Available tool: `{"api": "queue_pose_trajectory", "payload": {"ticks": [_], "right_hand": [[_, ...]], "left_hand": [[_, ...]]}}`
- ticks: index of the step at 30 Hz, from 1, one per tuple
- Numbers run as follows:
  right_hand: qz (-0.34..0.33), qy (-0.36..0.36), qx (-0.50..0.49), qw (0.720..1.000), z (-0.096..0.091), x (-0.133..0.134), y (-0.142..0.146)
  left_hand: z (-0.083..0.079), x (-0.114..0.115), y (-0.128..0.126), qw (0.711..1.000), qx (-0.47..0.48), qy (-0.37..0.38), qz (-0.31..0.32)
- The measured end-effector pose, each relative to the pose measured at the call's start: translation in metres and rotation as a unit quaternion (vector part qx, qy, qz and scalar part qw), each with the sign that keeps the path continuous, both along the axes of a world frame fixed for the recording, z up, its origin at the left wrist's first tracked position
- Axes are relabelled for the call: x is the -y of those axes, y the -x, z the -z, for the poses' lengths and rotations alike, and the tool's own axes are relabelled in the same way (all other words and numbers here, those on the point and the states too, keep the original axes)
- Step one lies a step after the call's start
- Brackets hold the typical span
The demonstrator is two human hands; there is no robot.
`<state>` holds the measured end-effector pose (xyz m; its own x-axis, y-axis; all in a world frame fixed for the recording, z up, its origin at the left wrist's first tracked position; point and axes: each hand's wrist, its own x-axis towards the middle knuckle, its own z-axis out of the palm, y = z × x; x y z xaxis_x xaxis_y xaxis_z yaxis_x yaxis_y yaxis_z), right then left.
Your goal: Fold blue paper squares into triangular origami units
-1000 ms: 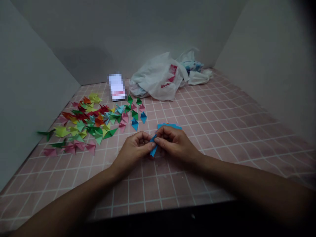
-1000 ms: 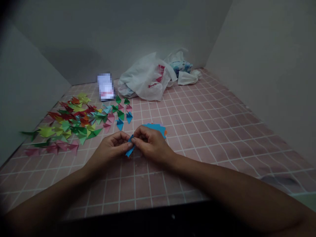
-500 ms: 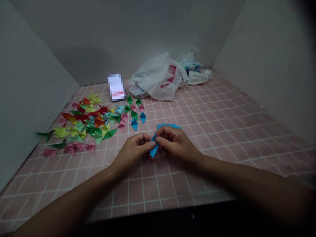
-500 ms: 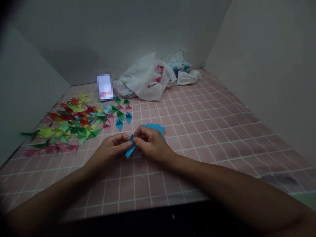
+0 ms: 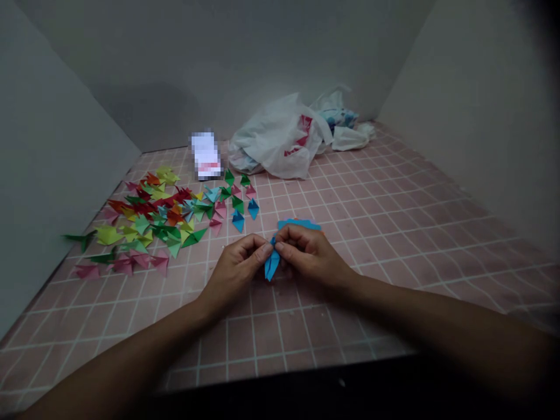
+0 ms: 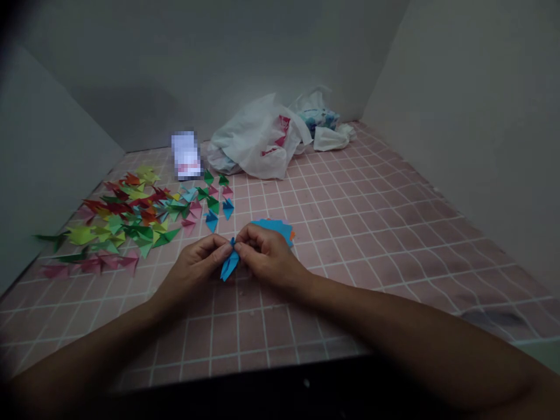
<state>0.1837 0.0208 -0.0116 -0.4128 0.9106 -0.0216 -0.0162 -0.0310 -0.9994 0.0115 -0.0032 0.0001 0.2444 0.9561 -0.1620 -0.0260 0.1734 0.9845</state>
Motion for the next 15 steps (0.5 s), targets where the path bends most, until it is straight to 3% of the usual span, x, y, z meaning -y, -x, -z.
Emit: {"api": "queue_pose_trajectory", "payload": {"ticks": [5,12,15], "right_hand": [[-0.008,-0.009,0.003,1.0,-0.0011,-0.0009,0.0],[0.003,-0.106,0.049,0.993,-0.0034,-0.0044,-0.0035],[0.011,-0.114,0.065,0.991,-0.0032,-0.0043,-0.0038]], "left_hand": [[-0.0009,-0.0011,0.0001,1.0,-0.019,-0.006,-0.003],[-0.0052,-0.0007,0.0,0.996,-0.08,-0.041,-0.021],[-0.0061,0.0002,-0.0003,0.996,-0.077,-0.041,-0.019]]}}
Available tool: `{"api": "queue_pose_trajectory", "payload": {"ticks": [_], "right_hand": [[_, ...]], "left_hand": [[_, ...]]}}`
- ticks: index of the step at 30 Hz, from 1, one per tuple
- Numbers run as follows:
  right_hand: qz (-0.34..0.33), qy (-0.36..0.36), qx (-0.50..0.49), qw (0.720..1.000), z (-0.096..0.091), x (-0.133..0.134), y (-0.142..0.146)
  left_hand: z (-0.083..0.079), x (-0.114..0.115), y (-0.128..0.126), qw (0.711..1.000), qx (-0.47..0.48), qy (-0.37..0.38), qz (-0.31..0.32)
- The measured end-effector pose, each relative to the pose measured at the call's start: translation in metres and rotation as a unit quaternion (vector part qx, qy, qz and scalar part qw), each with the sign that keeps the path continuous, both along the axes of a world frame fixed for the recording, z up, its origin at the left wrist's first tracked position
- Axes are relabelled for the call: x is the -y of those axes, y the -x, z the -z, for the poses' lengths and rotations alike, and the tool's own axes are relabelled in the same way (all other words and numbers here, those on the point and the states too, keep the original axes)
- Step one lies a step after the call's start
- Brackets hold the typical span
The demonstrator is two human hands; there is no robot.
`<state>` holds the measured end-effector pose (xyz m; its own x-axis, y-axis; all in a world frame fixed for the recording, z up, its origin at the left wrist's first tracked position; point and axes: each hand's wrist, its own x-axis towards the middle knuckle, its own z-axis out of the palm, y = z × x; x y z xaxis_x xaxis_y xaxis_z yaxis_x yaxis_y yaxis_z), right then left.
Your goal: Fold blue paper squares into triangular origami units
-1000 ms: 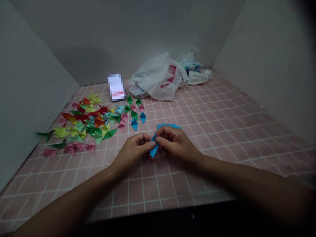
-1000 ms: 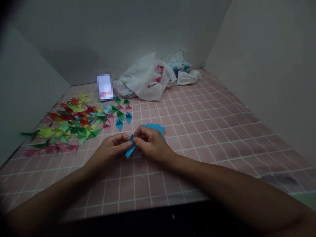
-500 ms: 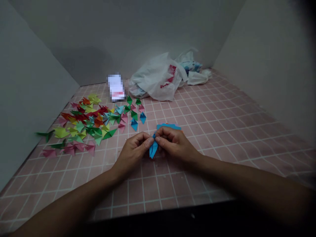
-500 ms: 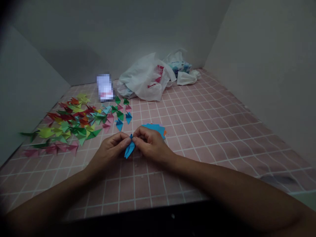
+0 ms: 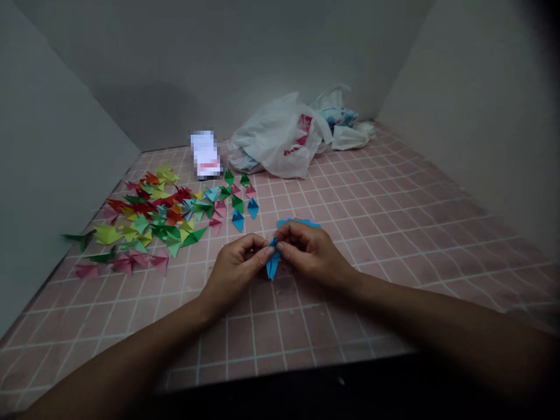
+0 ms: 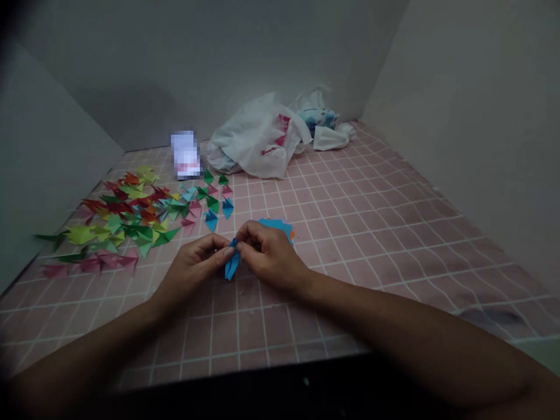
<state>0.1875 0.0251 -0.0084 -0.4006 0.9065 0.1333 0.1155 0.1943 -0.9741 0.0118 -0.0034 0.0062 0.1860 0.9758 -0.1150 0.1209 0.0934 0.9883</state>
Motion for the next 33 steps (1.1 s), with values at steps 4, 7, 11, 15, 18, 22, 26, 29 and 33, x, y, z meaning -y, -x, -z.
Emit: {"api": "queue_pose_trajectory", "payload": {"ticks": [4,7,11,15,18,22,26,29,33], "right_hand": [[-0.007,0.027,-0.011,1.0,-0.0004,0.0009,0.0006],[-0.005,0.028,-0.01,1.0,-0.0005,0.0012,0.001],[-0.001,0.023,0.004,1.0,-0.0002,0.0007,0.0011],[0.006,0.015,0.01,1.0,-0.0011,0.0006,0.0006],[0.012,0.01,0.011,1.0,-0.0015,0.0011,0.0003],[0.015,0.021,0.006,1.0,-0.0008,0.0019,0.0008],[0.01,0.032,0.001,0.999,-0.0019,0.002,0.0014],[0.015,0.042,0.012,0.999,-0.0031,0.0018,0.0015],[0.021,0.054,0.02,0.998,-0.0018,0.0024,0.0021]], "left_hand": [[0.0014,0.0005,0.0001,1.0,-0.001,0.0,-0.013],[0.0022,0.0005,0.0,1.0,-0.013,0.001,-0.016],[0.0011,0.0005,-0.0004,1.0,-0.025,-0.005,-0.007],[-0.0006,-0.0003,-0.0003,0.999,-0.035,-0.012,0.007],[0.0,-0.0013,-0.0002,0.999,-0.041,-0.016,0.015],[0.0016,-0.0013,0.0001,0.997,-0.066,-0.023,0.014],[0.0019,0.0006,0.0009,0.98,-0.163,-0.113,0.01],[0.0025,0.0022,0.0014,0.939,-0.26,-0.226,0.018],[0.0053,0.0047,0.002,0.894,-0.325,-0.306,0.033]]}}
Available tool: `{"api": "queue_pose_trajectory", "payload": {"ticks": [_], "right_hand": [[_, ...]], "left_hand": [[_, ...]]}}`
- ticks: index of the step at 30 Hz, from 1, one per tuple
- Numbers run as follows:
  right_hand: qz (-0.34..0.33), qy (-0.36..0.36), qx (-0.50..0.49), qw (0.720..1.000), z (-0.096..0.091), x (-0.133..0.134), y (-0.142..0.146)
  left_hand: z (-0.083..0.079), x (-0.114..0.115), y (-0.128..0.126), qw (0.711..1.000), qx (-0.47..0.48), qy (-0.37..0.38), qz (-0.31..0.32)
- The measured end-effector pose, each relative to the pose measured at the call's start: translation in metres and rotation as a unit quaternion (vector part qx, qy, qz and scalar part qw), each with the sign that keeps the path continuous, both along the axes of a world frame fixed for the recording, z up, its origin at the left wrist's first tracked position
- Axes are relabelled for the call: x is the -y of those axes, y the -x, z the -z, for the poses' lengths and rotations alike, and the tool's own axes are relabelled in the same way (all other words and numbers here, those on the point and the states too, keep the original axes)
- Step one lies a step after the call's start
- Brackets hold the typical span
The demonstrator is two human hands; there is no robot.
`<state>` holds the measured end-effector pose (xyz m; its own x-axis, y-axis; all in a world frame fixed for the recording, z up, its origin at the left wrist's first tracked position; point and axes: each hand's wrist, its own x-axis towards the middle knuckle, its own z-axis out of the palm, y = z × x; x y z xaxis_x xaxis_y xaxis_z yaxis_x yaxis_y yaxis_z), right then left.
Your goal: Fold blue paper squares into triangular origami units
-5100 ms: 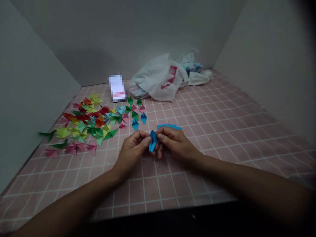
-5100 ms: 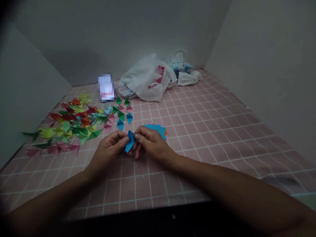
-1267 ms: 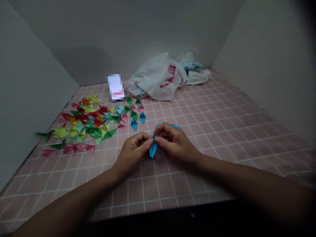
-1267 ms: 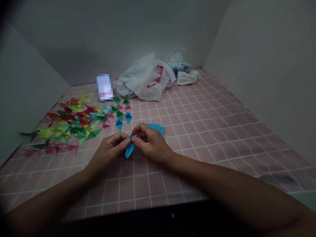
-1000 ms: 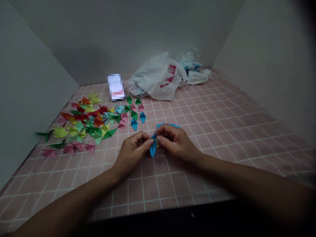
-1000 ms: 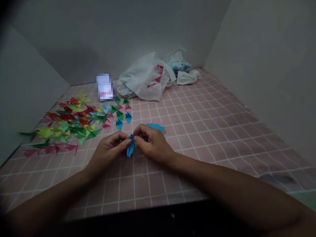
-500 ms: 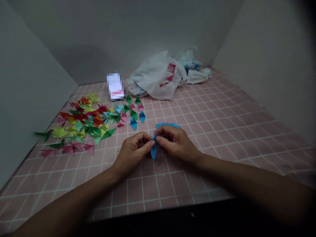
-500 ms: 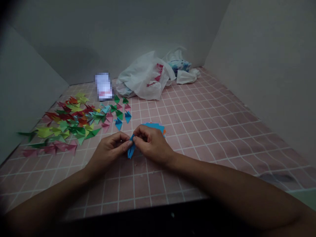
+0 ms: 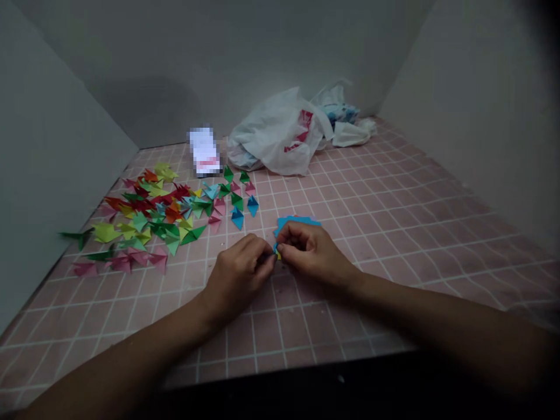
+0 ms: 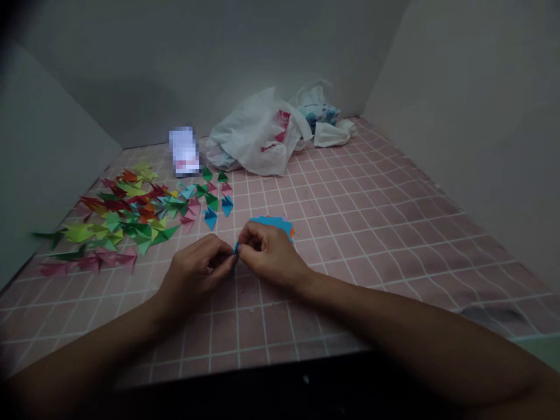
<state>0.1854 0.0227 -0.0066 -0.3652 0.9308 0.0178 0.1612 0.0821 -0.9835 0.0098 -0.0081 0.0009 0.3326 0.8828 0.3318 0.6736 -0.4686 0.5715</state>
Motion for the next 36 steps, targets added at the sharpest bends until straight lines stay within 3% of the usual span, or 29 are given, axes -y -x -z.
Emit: {"api": "queue_pose_trajectory", "payload": {"ticks": [6,11,19,23,28,36], "right_hand": [[0.032,-0.038,0.026,0.998,0.0,0.002,0.001],[0.003,-0.021,0.025,0.999,-0.002,0.002,0.0],[0.044,-0.084,0.064,0.993,-0.003,0.0,-0.001],[0.025,-0.042,0.006,0.999,-0.005,-0.001,-0.001],[-0.029,0.031,-0.077,0.996,-0.004,-0.003,-0.001],[-0.033,0.067,-0.108,0.991,0.0,-0.006,-0.001]], "left_hand": [[0.002,0.003,0.001,0.997,-0.058,-0.042,-0.001],[0.002,0.004,0.001,0.993,-0.092,-0.07,0.003],[0.0,0.006,0.0,0.995,-0.084,-0.047,-0.003],[-0.004,0.001,0.0,0.997,0.057,0.056,-0.021],[-0.007,-0.006,0.002,0.921,0.274,0.274,-0.029],[0.0,-0.008,0.002,0.864,0.369,0.343,-0.005]]}}
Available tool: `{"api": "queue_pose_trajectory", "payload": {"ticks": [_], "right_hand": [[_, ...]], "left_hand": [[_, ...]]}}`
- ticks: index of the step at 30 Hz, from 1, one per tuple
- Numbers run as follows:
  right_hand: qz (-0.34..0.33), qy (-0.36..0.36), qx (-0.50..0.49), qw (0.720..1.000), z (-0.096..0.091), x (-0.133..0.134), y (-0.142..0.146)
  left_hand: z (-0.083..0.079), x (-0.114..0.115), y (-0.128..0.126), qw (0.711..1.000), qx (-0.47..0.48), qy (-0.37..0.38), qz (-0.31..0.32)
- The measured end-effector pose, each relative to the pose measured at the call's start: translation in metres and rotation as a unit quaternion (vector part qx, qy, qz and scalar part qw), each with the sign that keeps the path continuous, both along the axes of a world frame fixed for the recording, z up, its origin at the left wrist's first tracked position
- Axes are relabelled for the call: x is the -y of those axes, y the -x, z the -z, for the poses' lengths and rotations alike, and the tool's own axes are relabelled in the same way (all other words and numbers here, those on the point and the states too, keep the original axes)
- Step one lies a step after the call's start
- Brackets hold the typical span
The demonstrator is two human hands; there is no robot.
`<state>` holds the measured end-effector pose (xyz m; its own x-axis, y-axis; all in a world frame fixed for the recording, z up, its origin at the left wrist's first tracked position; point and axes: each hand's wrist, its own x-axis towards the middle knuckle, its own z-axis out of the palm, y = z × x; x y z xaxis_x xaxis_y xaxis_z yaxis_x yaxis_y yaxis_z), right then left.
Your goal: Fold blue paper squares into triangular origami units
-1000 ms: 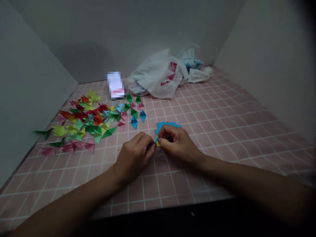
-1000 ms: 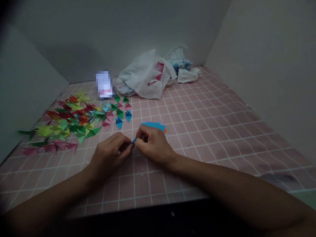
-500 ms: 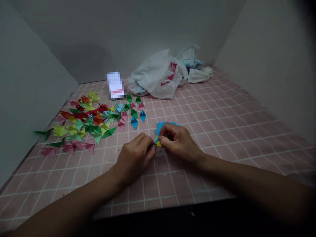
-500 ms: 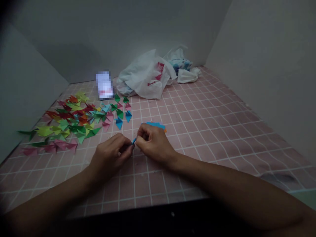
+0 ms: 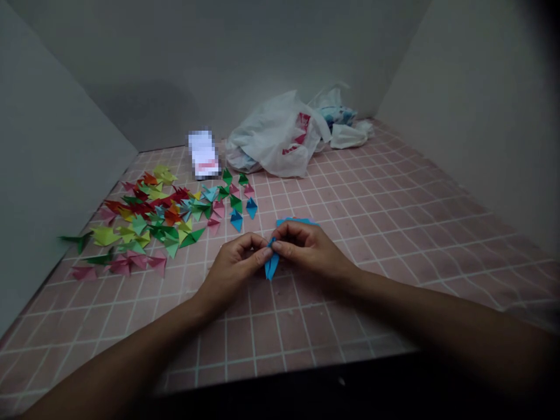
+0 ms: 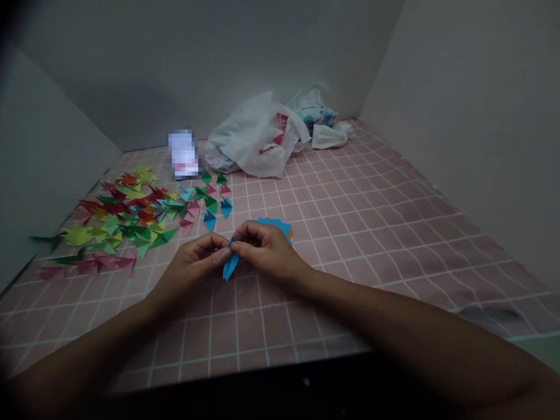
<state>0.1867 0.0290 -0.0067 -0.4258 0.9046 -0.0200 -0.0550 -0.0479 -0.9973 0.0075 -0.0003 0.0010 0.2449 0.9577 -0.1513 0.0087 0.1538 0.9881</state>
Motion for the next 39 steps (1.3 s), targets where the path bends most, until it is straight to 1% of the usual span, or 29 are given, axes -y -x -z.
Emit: {"api": "queue_pose_trajectory", "payload": {"ticks": [3,6,8,10,12,16,19,22,25,30,34,39], "right_hand": [[-0.003,0.018,-0.016,1.0,0.002,0.0,0.001],[-0.006,0.0,-0.01,1.0,0.004,0.0,0.001],[-0.019,-0.022,0.0,1.0,0.003,0.0,0.0],[-0.036,-0.036,0.013,0.999,0.002,0.0,-0.001],[-0.054,-0.041,0.025,0.997,0.002,-0.001,-0.002],[-0.083,-0.061,0.043,0.994,0.003,-0.002,-0.003],[-0.094,-0.084,0.06,0.99,0.004,-0.001,-0.003],[-0.098,-0.09,0.067,0.989,0.005,0.001,-0.002],[-0.096,-0.099,0.071,0.988,0.003,0.002,-0.002],[-0.09,-0.126,0.088,0.984,0.002,0.0,-0.002],[-0.099,-0.139,0.094,0.981,0.003,0.0,-0.001],[-0.096,-0.134,0.118,0.979,0.001,0.002,0.0]], "left_hand": [[0.003,0.0,0.0,1.0,0.012,0.001,-0.014],[0.001,-0.001,0.001,0.999,-0.016,-0.02,-0.024],[-0.002,-0.002,0.002,0.995,-0.062,-0.07,-0.047],[-0.005,-0.003,0.003,0.985,-0.104,-0.122,-0.057],[-0.006,-0.005,0.005,0.982,-0.118,-0.138,-0.044],[-0.005,-0.003,0.006,0.981,-0.13,-0.141,-0.019],[-0.007,-0.002,0.006,0.966,-0.185,-0.178,-0.001],[-0.008,-0.002,0.006,0.955,-0.221,-0.198,0.019],[-0.008,-0.002,0.007,0.952,-0.232,-0.199,0.018],[-0.008,-0.004,0.007,0.965,-0.204,-0.164,0.005],[-0.01,-0.005,0.008,0.969,-0.19,-0.157,0.001],[-0.01,-0.004,0.006,0.982,-0.156,-0.107,-0.009]]}}
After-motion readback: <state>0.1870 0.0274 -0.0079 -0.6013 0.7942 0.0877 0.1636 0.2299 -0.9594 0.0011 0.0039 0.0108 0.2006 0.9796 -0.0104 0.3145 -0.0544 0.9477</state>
